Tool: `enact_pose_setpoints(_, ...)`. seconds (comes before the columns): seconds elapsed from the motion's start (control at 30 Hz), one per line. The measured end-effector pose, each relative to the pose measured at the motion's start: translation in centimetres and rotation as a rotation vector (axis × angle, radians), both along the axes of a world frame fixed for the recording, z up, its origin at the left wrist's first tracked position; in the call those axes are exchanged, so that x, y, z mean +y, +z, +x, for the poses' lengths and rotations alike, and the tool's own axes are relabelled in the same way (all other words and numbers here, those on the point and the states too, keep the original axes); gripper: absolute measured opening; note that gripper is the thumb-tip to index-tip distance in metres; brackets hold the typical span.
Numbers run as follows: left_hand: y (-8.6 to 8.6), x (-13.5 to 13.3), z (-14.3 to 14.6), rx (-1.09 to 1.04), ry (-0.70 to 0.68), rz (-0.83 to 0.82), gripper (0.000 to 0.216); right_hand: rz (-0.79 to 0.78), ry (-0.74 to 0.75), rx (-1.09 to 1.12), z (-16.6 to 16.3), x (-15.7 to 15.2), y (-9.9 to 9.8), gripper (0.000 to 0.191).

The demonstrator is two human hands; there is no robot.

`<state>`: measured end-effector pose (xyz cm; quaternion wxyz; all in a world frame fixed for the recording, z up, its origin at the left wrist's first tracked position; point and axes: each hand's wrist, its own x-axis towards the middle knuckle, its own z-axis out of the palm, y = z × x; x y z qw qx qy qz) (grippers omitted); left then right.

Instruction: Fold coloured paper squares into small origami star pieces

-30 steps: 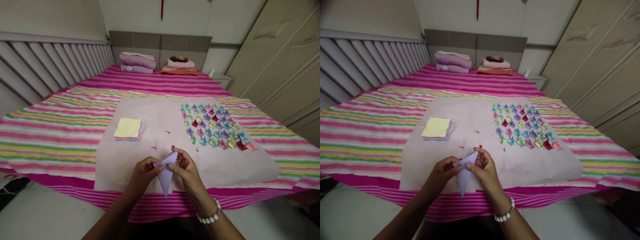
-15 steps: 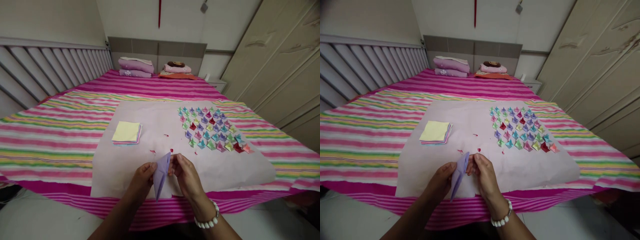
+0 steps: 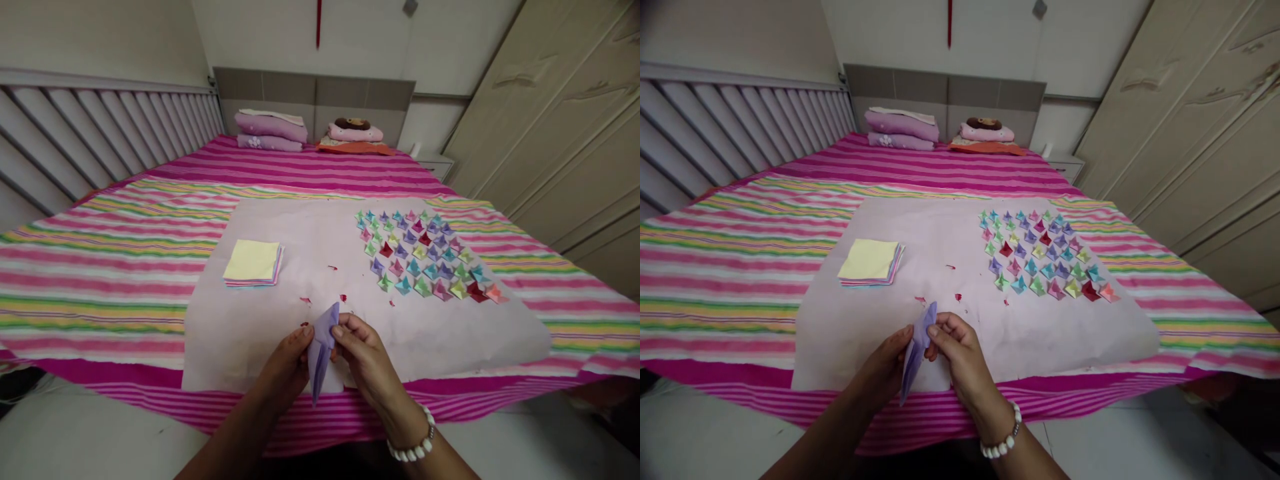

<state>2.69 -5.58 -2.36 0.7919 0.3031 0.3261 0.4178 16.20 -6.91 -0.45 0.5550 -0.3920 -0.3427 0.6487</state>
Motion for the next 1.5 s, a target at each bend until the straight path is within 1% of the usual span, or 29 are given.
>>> enact_pose_setpoints(0.07, 0.0, 0.0, 0.1, 0.016, 0.034, -0.021, 0.040, 0.002, 0.003, -0.002, 0.0, 0.0, -0.1, 0.016)
enact_pose_setpoints(0.17, -0.1, 0.0, 0.3, 0.100, 0.149, -0.052, 0.041, 0.028, -0.014, -0.055, -0.1, 0.1, -0.5, 0.016)
enact_pose_setpoints(0.27, -0.2, 0.1, 0.5, 0.259, 0.241, -0.003, 0.037, 0.051, -0.065, -0.149, -0.3, 0.3, -1.0, 0.015)
enact_pose_setpoints(0.37, -0.1, 0.1, 0.5, 0.392, 0.289, 0.066, 0.048, 0.076, -0.120, -0.257, -0.3, 0.5, -1.3, 0.010)
enact_pose_setpoints(0.43, 0.0, 0.0, 0.4, 0.437, 0.275, 0.111, 0.048, 0.105, -0.159, -0.344, -0.3, 0.5, -1.4, 0.007)
enact_pose_setpoints(0.5, 0.1, -0.2, 0.4, 0.477, 0.231, 0.168, 0.048, 0.161, -0.197, -0.461, -0.4, 0.5, -1.5, 0.006)
enact_pose_setpoints(0.57, 0.3, -0.4, 0.4, 0.552, 0.196, 0.232, 0.053, 0.240, -0.211, -0.577, -0.5, 0.4, -1.6, 0.008)
enact_pose_setpoints(0.63, 0.5, -0.4, 0.4, 0.657, 0.195, 0.286, 0.056, 0.303, -0.205, -0.650, -0.5, 0.4, -1.6, 0.011)
enact_pose_setpoints(0.7, 0.7, -0.4, 0.3, 0.727, 0.177, 0.331, 0.050, 0.328, -0.201, -0.664, -0.5, 0.4, -1.7, 0.013)
enact_pose_setpoints(0.8, 0.9, -0.2, -0.1, 0.737, 0.126, 0.385, 0.042, 0.312, -0.210, -0.623, -0.3, 0.5, -1.9, 0.011)
enact_pose_setpoints(0.93, 1.0, 0.2, -0.7, 0.783, 0.180, 0.392, 0.047, 0.270, -0.229, -0.506, 0.2, 0.9, -2.1, 0.013)
enact_pose_setpoints(1.03, 1.2, 0.6, -1.0, 0.710, 0.188, 0.360, 0.042, 0.142, -0.185, -0.352, 0.4, 1.2, -2.2, 0.010)
enact_pose_setpoints(1.1, 1.4, 0.8, -1.2, 0.612, 0.150, 0.302, 0.032, 0.046, -0.139, -0.244, 0.6, 1.2, -2.3, 0.009)
enact_pose_setpoints(1.17, 1.6, 1.0, -1.3, 0.497, 0.096, 0.214, 0.024, 0.001, -0.108, -0.161, 0.8, 1.3, -2.3, 0.012)
enact_pose_setpoints(1.27, 1.9, 1.3, -1.6, 0.316, 0.049, 0.088, 0.020, 0.019, -0.058, -0.074, 1.1, 1.2, -1.9, 0.017)
enact_pose_setpoints(1.37, 2.1, 1.4, -1.9, 0.188, 0.022, 0.024, 0.020, 0.072, 0.011, -0.006, 1.5, 1.1, -1.7, 0.030)
enact_pose_setpoints(1.47, 2.3, 1.3, -2.1, 0.121, 0.033, -0.061, 0.020, 0.111, 0.072, -0.054, 1.8, 1.0, -1.7, 0.052)
enact_pose_setpoints(1.5, 2.4, 1.3, -2.1, 0.107, 0.040, -0.089, 0.020, 0.111, 0.084, -0.090, 1.9, 1.0, -1.7, 0.054)
